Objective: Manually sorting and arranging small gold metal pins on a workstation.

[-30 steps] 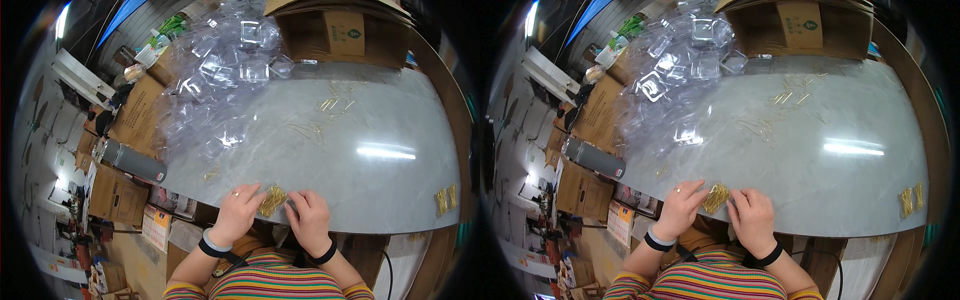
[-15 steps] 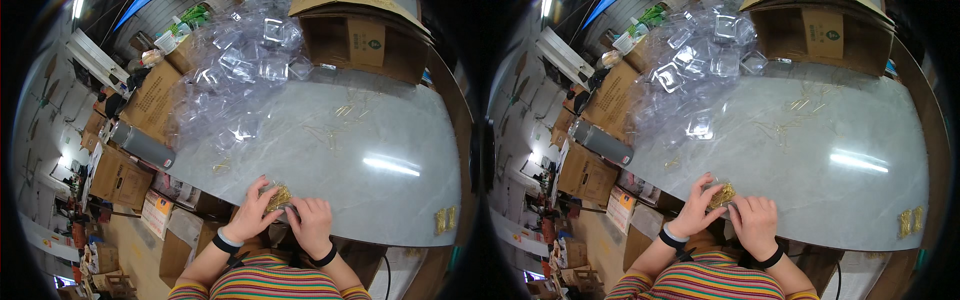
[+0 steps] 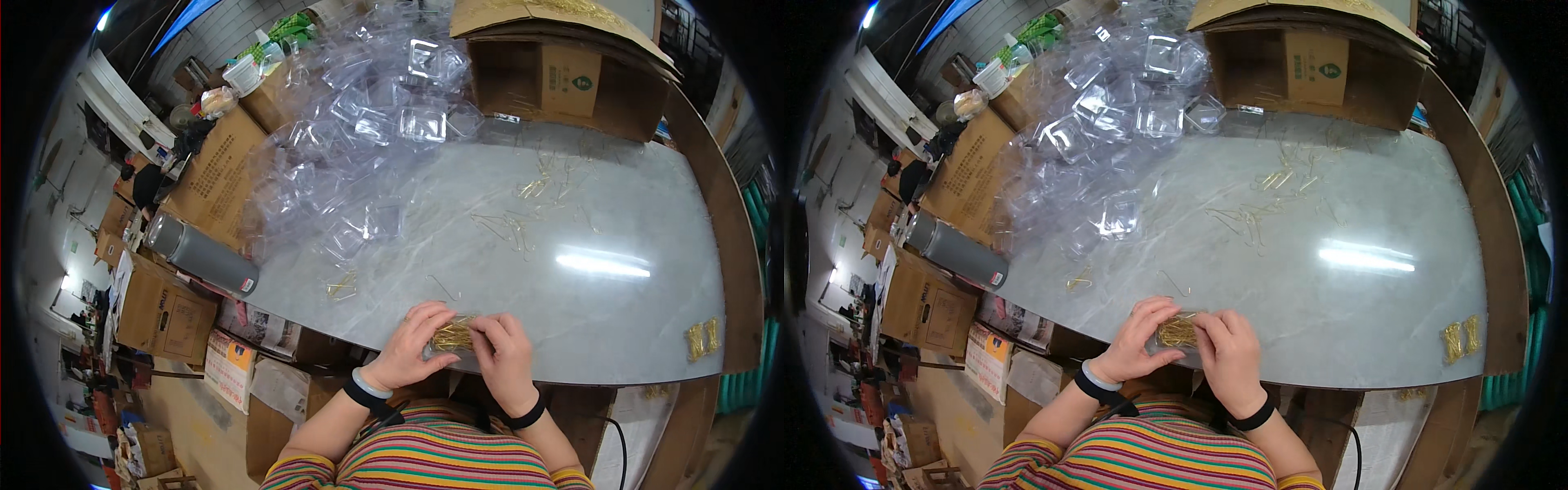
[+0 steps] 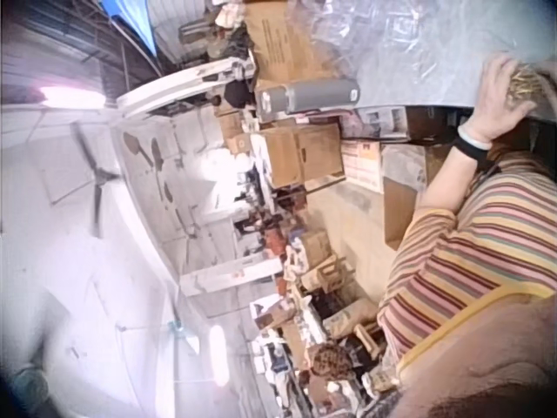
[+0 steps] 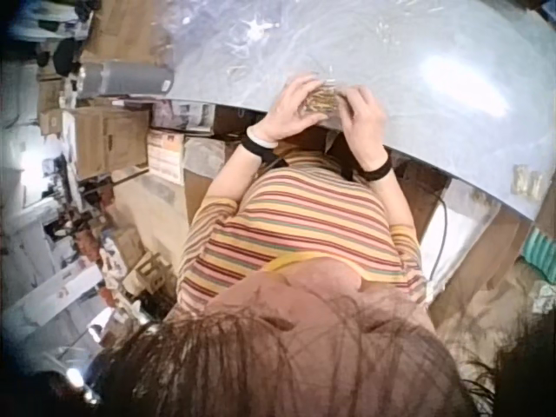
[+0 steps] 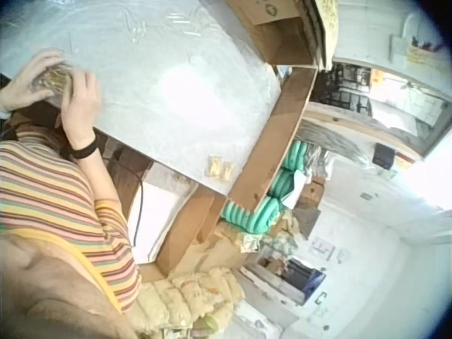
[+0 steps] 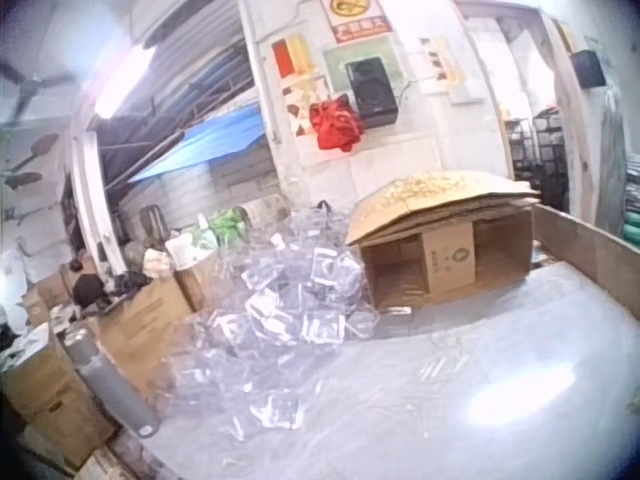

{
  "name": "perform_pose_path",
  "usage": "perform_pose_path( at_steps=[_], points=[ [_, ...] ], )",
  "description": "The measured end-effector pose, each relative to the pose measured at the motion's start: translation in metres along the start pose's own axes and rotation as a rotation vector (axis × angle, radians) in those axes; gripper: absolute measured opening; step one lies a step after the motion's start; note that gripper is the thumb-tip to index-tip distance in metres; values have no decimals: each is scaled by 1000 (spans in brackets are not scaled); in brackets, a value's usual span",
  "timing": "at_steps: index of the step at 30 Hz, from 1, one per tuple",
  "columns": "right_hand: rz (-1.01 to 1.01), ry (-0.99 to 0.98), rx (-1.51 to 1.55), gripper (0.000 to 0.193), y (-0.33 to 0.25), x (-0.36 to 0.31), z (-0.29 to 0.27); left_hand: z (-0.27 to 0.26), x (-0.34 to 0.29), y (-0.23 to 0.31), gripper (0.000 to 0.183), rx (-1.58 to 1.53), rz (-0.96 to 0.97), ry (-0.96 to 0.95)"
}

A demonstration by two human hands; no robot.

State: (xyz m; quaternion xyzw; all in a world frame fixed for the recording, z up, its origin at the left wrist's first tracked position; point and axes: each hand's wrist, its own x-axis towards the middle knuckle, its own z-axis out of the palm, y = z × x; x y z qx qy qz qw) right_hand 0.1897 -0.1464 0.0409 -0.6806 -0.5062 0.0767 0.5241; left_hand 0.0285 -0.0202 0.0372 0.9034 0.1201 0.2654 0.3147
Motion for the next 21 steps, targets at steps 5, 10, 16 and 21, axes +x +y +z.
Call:
perform_pose_path(
  at_steps=[5, 10, 16, 21],
  points=[
    [-64, 105, -41, 16, -2, -5, 4, -1, 1, 0, 68, 18, 37, -9],
    [-109, 12, -228, 20, -7, -4, 7, 1, -2, 0, 62, 25, 52, 22],
    [-149, -2, -352, 36, -16, -8, 8, 1, -4, -2, 59, 22, 30, 50],
    [21, 17, -259, 38, -13, -11, 19, -1, -3, -4, 57, -27, 19, 47]
  ],
)
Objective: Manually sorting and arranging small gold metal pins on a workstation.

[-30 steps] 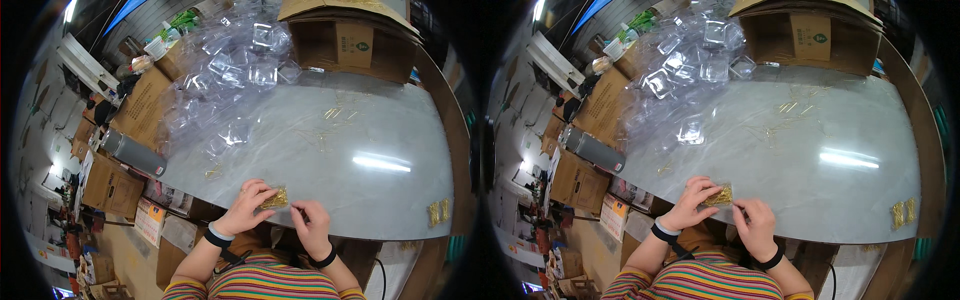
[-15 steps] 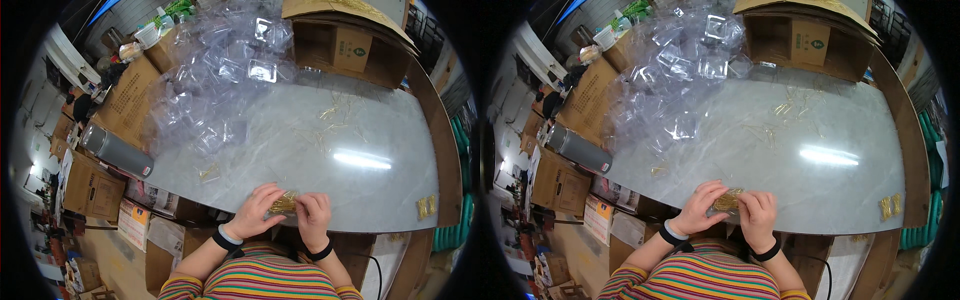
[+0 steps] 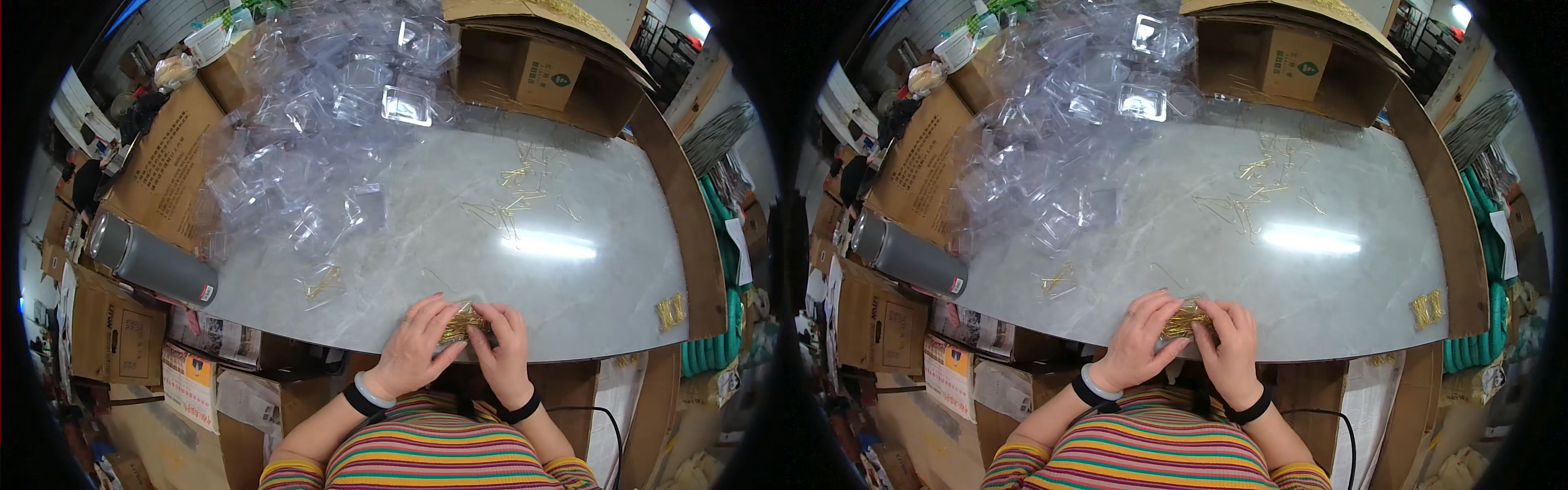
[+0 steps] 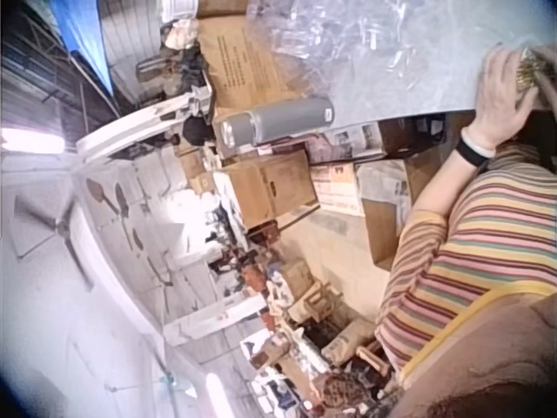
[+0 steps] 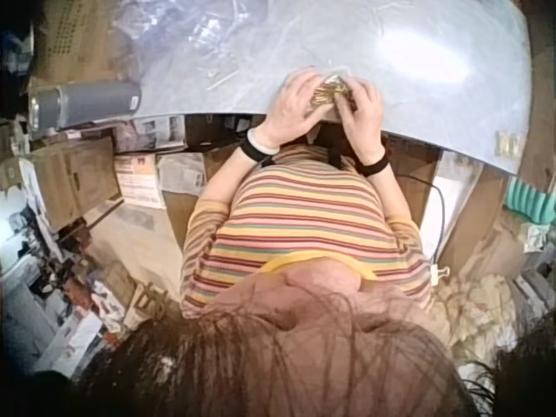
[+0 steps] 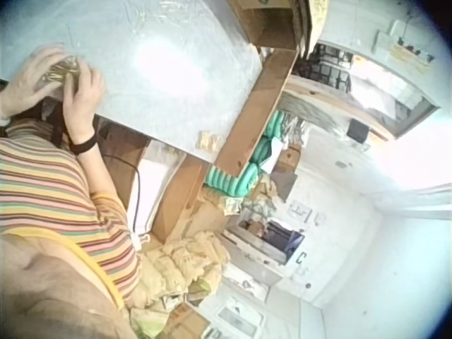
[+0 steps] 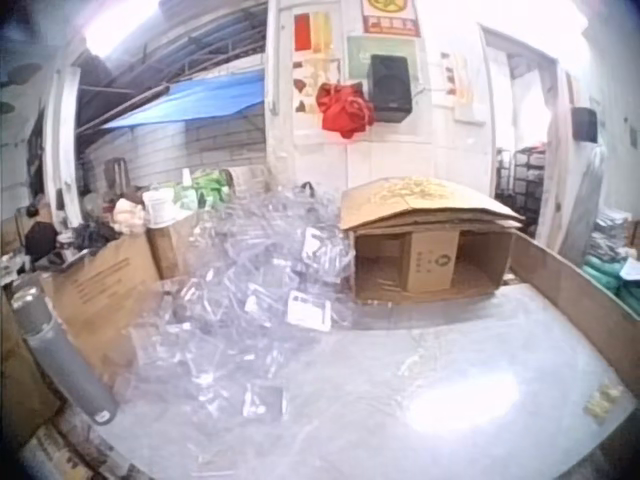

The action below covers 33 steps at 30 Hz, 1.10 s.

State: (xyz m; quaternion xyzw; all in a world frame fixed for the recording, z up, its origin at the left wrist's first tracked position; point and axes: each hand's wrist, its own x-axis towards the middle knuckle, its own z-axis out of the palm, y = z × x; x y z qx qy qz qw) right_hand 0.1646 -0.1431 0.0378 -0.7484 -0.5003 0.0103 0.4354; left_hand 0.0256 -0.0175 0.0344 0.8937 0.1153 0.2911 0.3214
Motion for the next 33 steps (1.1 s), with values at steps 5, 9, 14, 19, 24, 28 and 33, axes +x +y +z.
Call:
perform_pose_path(
  at_steps=[5, 9, 14, 19, 24, 28, 33],
  points=[
    [50, -145, 129, 43, 0, 12, -8, 4, -1, 2, 52, 41, -11, 46],
    [42, -10, 137, 55, -8, 1, -9, 4, -2, 2, 47, 84, -39, 20],
    [-227, -332, -262, 73, -12, -3, -6, 10, -3, -1, 44, 107, -24, 18],
    [-177, -199, -138, 86, -6, -10, 3, -2, -4, -7, 45, -17, 0, -1],
    [-136, -161, -300, 75, -23, 2, 10, -9, -12, -15, 76, -566, -85, -15],
    [-139, -49, -249, 67, -20, 5, 5, -11, -14, -13, 79, -756, -71, 5],
    [-163, 67, -391, 60, -31, -2, 1, -24, -5, -3, 64, -314, -5, 52]
  ],
)
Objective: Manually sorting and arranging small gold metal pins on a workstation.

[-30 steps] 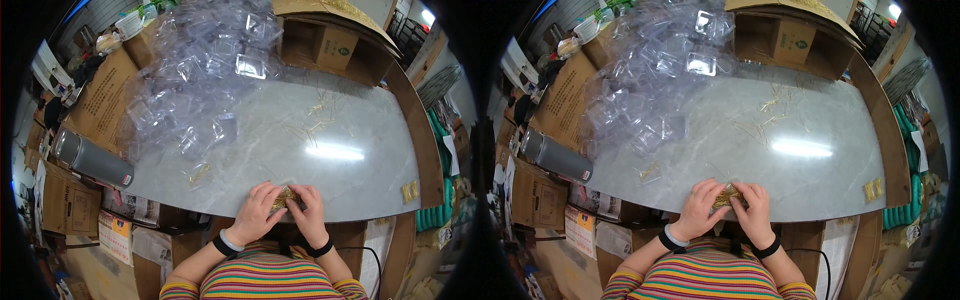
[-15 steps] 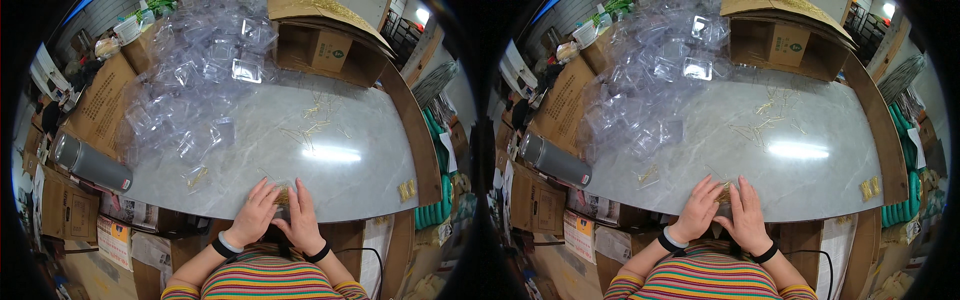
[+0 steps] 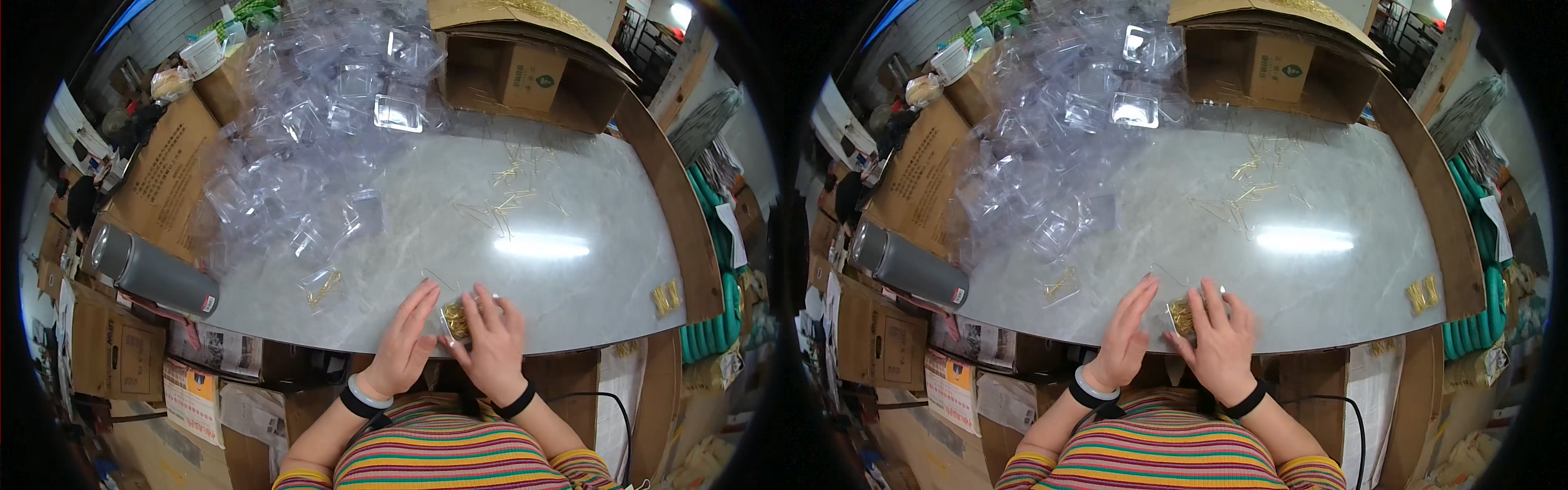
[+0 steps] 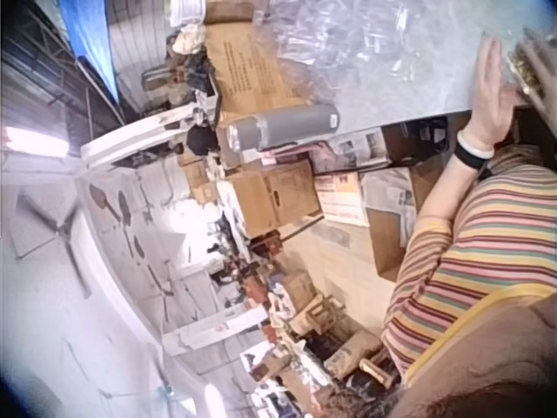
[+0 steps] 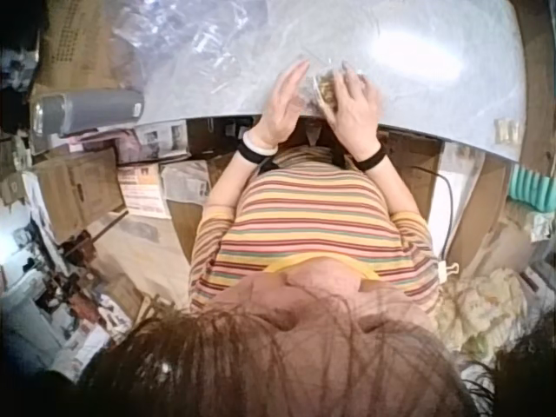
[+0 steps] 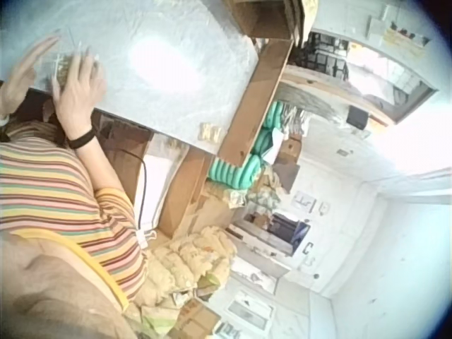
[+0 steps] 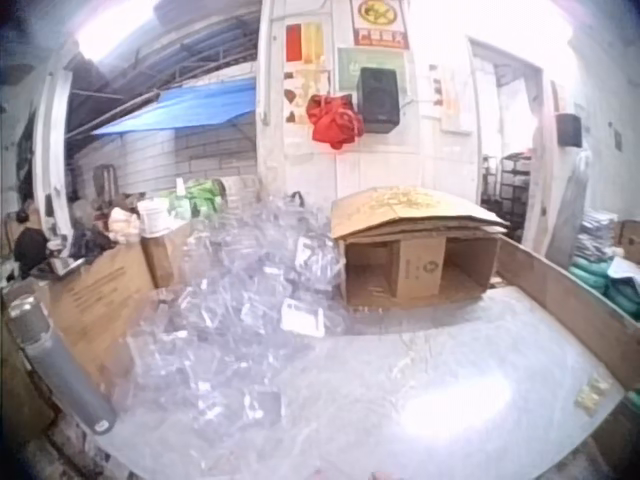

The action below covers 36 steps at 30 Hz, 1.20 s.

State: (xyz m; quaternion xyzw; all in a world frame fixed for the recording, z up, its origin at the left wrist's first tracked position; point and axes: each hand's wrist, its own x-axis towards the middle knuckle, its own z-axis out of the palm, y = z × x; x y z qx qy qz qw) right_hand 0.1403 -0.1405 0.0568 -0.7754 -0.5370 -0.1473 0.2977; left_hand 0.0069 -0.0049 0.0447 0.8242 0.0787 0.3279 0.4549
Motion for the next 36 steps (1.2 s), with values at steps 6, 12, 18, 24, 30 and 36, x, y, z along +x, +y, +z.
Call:
perform_pose_path(
  at_steps=[6, 12, 18, 24, 30, 36],
  points=[
    [64, -399, 251, 83, 6, 2, -11, 15, -4, -11, 60, 358, 90, -126],
    [28, -419, 187, 74, 36, -4, -16, 21, 1, -5, 61, 547, 132, -222],
    [-83, -444, -21, 71, 34, 0, -19, 23, -2, -7, 57, 627, 131, -214],
    [-63, -514, 145, 69, 34, -1, -17, 25, -1, -6, 56, 532, 113, -171],
    [44, -458, 434, 66, 51, 21, -39, 24, -2, -4, 55, 663, 145, -221],
    [-151, -584, 230, 72, 40, 11, -26, 24, 0, -6, 51, 633, 150, -212]
  ],
)
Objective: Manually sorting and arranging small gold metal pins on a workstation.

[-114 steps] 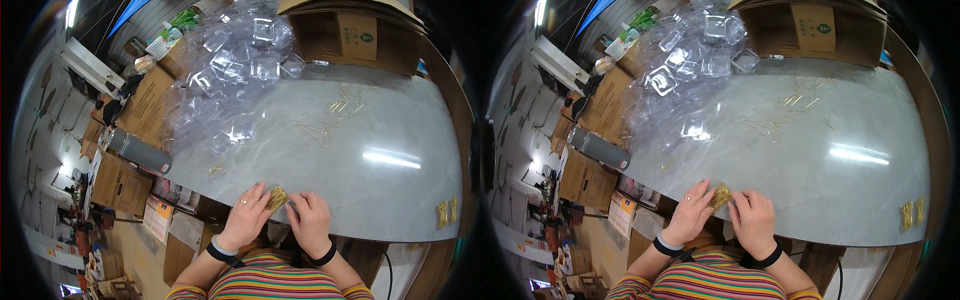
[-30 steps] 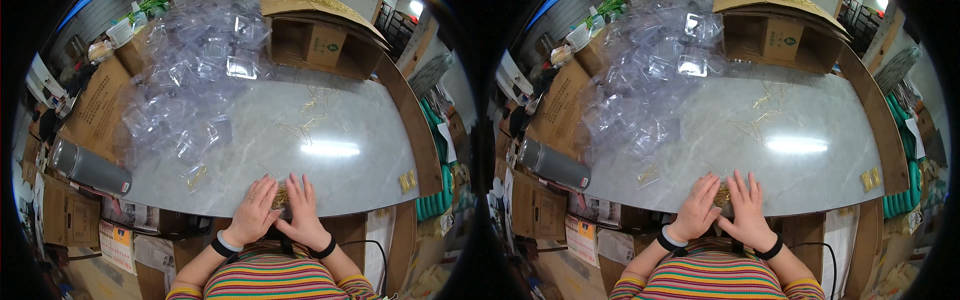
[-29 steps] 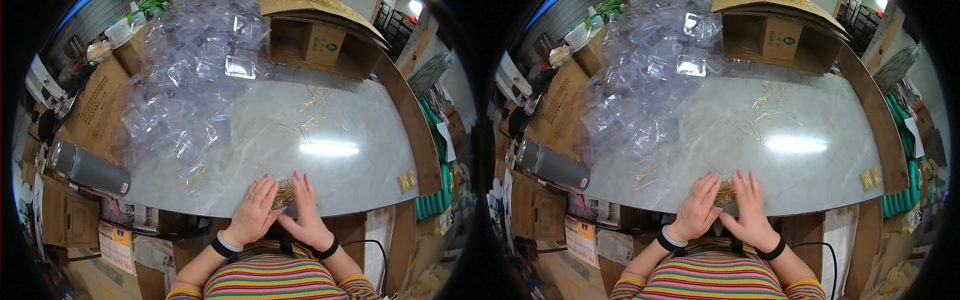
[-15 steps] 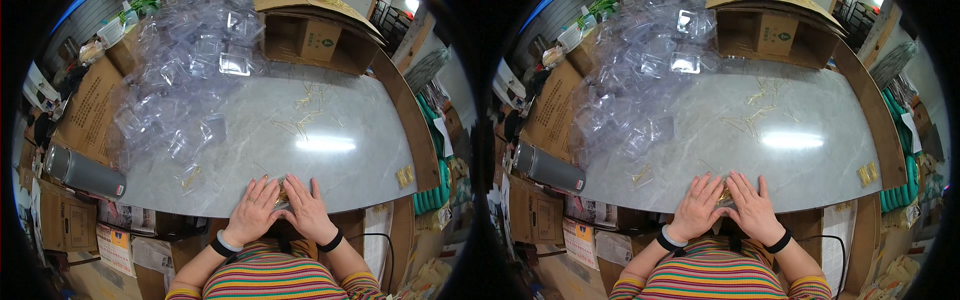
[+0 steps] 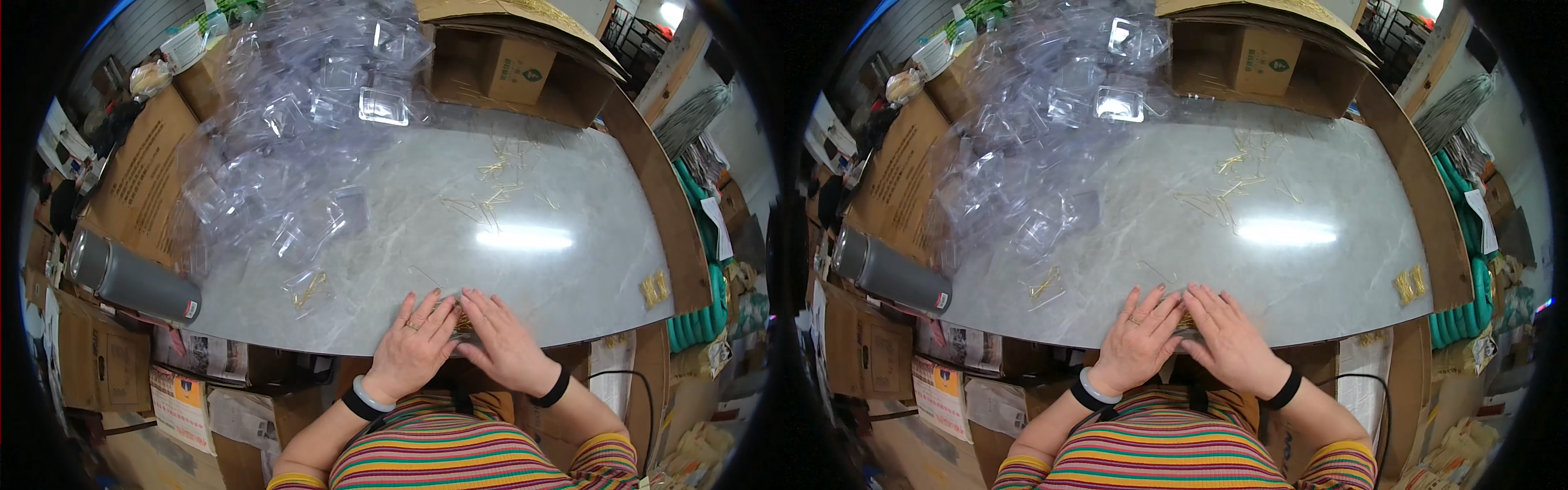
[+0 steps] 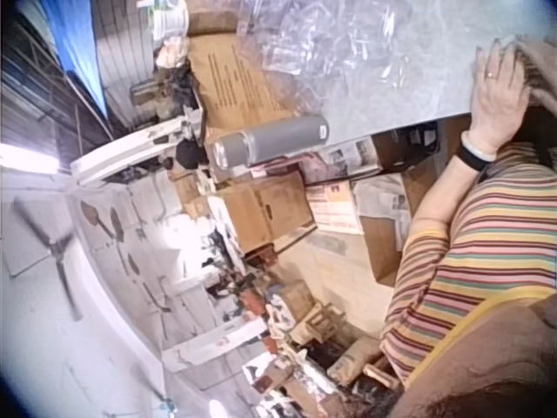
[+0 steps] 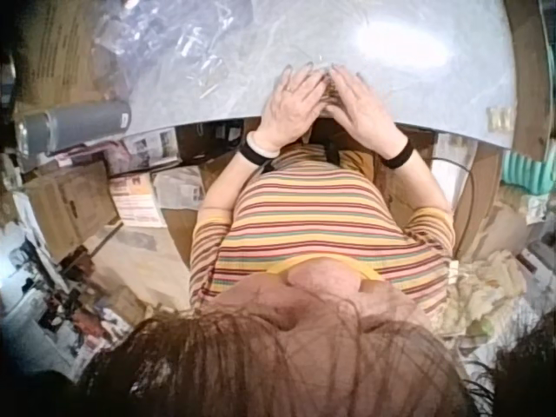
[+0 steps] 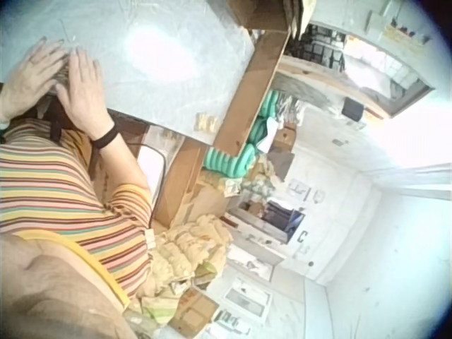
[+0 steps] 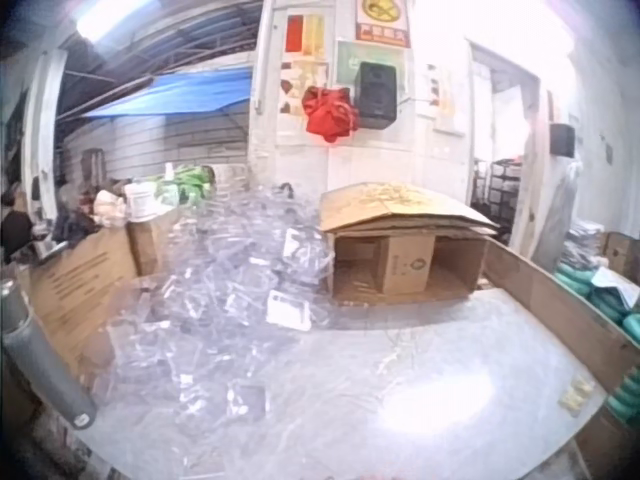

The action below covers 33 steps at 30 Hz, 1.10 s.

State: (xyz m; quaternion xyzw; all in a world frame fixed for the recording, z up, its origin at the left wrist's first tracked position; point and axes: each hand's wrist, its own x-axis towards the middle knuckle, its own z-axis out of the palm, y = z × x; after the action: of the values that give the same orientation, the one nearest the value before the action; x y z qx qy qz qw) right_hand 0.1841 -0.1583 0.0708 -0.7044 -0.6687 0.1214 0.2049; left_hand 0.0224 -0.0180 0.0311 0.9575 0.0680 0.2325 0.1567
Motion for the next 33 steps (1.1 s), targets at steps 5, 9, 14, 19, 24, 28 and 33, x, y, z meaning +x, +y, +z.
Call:
perform_pose_path(
  at_steps=[5, 9, 14, 19, 24, 28, 33],
  points=[
    [39, 149, -114, 81, -11, -3, 34, -5, -8, -10, 65, -231, -16, -3],
    [48, 235, -194, 78, -25, 7, 41, -15, -12, -21, 76, -605, -65, 11],
    [68, 326, -93, 65, -25, 13, 59, -14, -10, -21, 73, -723, -96, 68],
    [60, 65, -78, 71, -39, 11, 24, -5, -8, -15, 72, -255, -32, 91],
    [75, 54, 67, 69, 36, 36, -43, 0, -13, -11, 82, -109, -85, 59],
    [226, 21, -89, 75, 131, 95, -50, 1, -4, -7, 76, -59, -49, 50],
    [273, -33, -261, 89, 131, 149, -22, -2, 0, -4, 73, -73, -105, 34]
  ],
)
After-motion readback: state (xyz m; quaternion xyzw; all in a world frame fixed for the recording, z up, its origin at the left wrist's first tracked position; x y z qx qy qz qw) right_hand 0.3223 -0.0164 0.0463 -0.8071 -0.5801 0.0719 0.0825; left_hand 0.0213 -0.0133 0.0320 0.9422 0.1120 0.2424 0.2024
